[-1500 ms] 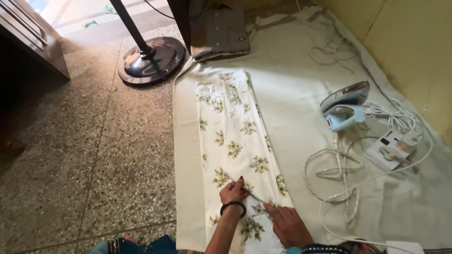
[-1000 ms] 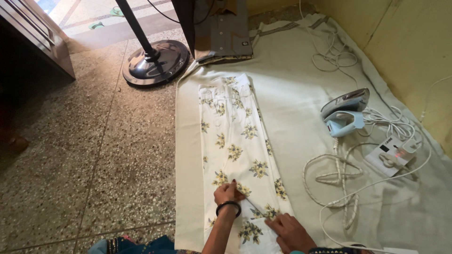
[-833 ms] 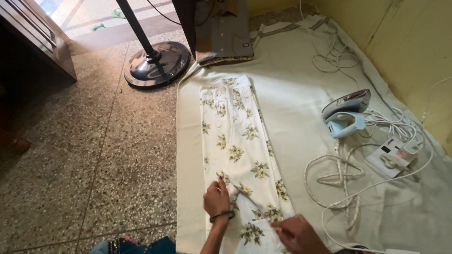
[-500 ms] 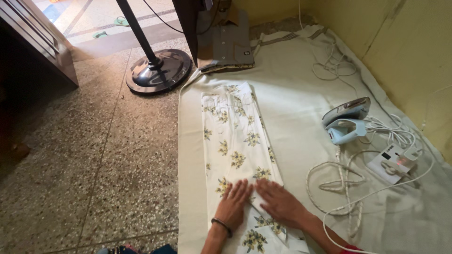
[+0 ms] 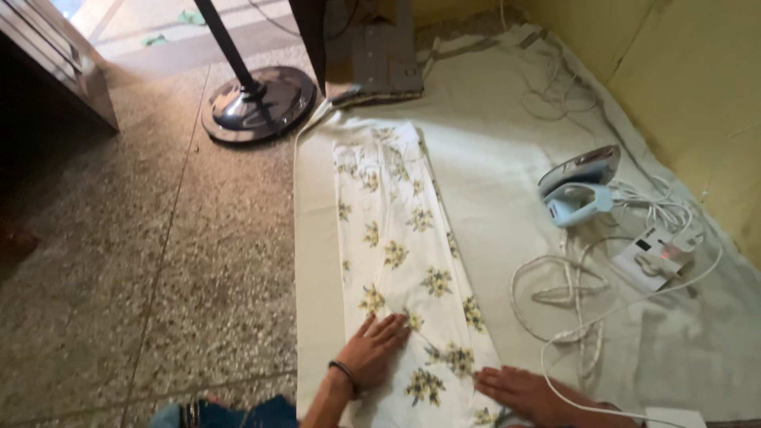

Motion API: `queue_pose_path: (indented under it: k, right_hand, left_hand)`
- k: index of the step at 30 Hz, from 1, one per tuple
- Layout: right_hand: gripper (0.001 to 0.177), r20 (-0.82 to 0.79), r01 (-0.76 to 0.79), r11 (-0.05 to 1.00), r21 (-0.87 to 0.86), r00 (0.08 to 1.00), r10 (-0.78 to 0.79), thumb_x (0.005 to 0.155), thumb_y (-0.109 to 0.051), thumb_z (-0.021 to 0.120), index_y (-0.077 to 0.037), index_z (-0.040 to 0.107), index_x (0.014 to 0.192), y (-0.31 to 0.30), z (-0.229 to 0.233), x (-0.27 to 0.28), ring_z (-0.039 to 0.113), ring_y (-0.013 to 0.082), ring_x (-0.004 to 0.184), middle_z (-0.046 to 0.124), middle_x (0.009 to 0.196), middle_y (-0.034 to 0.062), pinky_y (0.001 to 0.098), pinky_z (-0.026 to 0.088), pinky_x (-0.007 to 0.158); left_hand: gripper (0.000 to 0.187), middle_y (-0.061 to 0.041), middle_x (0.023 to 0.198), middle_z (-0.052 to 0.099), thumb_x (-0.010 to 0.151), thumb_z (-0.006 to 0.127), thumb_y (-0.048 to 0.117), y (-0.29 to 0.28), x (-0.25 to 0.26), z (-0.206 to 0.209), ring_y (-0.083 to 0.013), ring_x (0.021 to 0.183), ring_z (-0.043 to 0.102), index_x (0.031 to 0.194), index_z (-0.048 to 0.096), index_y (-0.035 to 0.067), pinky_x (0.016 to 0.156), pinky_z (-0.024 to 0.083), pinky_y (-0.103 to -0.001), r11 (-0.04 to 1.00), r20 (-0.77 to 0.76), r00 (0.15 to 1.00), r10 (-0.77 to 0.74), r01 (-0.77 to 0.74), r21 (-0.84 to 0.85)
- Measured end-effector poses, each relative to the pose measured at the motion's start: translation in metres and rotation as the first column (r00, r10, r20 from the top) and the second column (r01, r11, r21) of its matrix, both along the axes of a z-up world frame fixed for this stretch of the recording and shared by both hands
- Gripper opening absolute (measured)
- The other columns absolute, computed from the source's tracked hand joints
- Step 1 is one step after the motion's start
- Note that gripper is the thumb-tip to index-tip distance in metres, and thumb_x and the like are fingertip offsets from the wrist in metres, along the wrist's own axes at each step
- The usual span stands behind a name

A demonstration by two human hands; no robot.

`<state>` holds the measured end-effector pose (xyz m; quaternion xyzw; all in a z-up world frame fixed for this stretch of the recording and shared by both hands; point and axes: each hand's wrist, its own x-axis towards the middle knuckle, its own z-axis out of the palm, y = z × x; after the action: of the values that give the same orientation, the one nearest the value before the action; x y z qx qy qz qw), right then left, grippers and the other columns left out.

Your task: The person irons a white shirt with floral patterns on a white cloth spread on the floor, using an electric iron to smooth out wrinkles on the garment's body and collar.

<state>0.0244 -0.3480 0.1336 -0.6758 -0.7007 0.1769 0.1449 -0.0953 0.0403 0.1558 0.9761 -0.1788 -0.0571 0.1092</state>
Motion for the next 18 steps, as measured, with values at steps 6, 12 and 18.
queue_pose_path:
  k: [6, 12, 18]
  right_hand:
    - [0.061, 0.004, -0.039, 0.999, -0.032, 0.999, 0.039, 0.099, -0.018, 0.062, -0.007, 0.044, 0.157, -0.027, 0.035, 0.023, 0.047, 0.0300, 0.146, 0.048, 0.158, 0.0135, 0.0394, 0.040, 0.117]
    - [0.077, 0.236, 0.063, 0.998, 0.008, 0.970, -0.064, 0.086, -0.011, 0.070, -0.007, 0.038, 0.155, 0.007, 0.046, 0.010, 0.037, 0.0281, 0.147, 0.038, 0.160, 0.0153, 0.0462, 0.027, 0.117]
    - [0.096, 0.210, -0.018, 0.982, 0.188, 0.977, -0.022, 0.078, -0.038, 0.080, -0.006, 0.030, 0.154, 0.041, 0.052, 0.008, 0.029, 0.0276, 0.146, 0.031, 0.159, 0.0149, 0.0521, 0.019, 0.115]
  left_hand:
    - [0.104, -0.013, 0.172, 0.017, 0.071, 0.070, 0.022, 0.019, -0.073, 0.036, -0.0278, 0.154, 0.014, 0.163, 0.022, 0.023, 0.123, 0.007, -0.050, 0.986, -0.307, 0.939, 0.155, -0.129, 0.102]
    - [0.113, -0.013, 0.170, 0.023, 0.068, 0.073, 0.025, 0.033, -0.089, 0.030, -0.0275, 0.157, 0.023, 0.165, 0.017, 0.013, 0.125, 0.012, -0.046, 0.984, 0.061, 0.998, 0.034, -0.044, 0.171]
    - [0.113, -0.013, 0.168, 0.020, 0.074, 0.075, 0.041, 0.030, -0.090, 0.025, -0.0284, 0.154, 0.019, 0.162, 0.012, 0.009, 0.125, 0.012, -0.045, 0.997, -0.066, 0.998, 0.016, -0.011, 0.076]
